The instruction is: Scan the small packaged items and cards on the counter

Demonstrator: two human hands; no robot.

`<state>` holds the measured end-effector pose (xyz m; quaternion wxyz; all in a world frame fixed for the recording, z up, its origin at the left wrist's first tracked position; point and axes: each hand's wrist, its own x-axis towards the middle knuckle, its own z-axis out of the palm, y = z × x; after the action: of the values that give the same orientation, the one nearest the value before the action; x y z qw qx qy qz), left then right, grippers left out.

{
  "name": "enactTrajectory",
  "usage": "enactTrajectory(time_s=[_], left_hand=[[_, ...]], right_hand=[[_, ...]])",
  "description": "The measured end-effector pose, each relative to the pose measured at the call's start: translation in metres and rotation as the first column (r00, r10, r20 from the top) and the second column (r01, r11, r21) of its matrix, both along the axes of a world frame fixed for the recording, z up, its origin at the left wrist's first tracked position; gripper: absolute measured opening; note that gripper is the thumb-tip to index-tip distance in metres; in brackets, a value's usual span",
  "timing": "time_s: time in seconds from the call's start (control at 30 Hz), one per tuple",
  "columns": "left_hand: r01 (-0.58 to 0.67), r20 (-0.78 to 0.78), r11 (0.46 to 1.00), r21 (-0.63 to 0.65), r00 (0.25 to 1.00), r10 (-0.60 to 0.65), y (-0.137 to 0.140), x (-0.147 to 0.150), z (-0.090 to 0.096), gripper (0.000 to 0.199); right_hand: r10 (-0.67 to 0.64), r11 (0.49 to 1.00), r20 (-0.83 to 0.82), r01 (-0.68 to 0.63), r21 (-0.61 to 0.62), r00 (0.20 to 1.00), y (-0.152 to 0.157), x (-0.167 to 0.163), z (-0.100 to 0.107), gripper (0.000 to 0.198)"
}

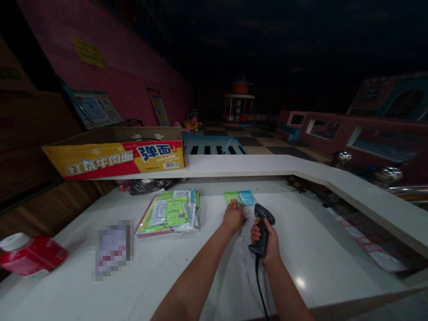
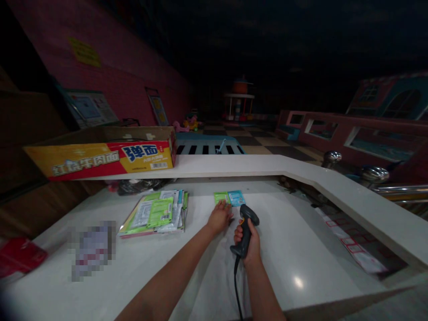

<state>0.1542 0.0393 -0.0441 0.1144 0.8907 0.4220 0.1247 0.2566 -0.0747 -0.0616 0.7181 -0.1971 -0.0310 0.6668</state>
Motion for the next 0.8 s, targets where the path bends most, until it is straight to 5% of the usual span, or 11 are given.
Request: enactTrajectory(time_s=[0.13,0.3,0.37,0.57,0.8], left_hand=[[-0.047,0.073,0.995,0.093,0.996,0.04,-0.012,-0.032,0.02,0.04],[-0.264,0.138,0.944,0.199,0.961,0.24,-0.024,-0.097,0.05,0.033],[-0.412,0.15,0.874,0.256,0.911,0.385,-0.028,-0.126,0.06,0.033],[-0.777,0.18,0.539,0.324,0.61,0.772,-0.036,-0.185,0.07,0.056],[-0.815,0.147,0.489,0.312,0.55,0.822,-0.032,-0.195,0.061,0.051]], right_hand=[[-0.005,1.0,0.02,0.005,-0.003,1.0,-0.004,0.0,-0.002,0.031],[-0.007,1.0,0.048,0.007,-0.009,0.999,-0.008,0.0,-0.004,0.034],[-0.008,1.0,0.043,0.008,-0.013,0.999,-0.009,0.0,-0.005,0.036],[-0.006,1.0,0.077,0.006,0.0,0.997,-0.013,0.001,-0.007,0.034],[-0.015,1.0,0.033,0.016,-0.012,0.999,-0.015,0.0,-0.005,0.033]])
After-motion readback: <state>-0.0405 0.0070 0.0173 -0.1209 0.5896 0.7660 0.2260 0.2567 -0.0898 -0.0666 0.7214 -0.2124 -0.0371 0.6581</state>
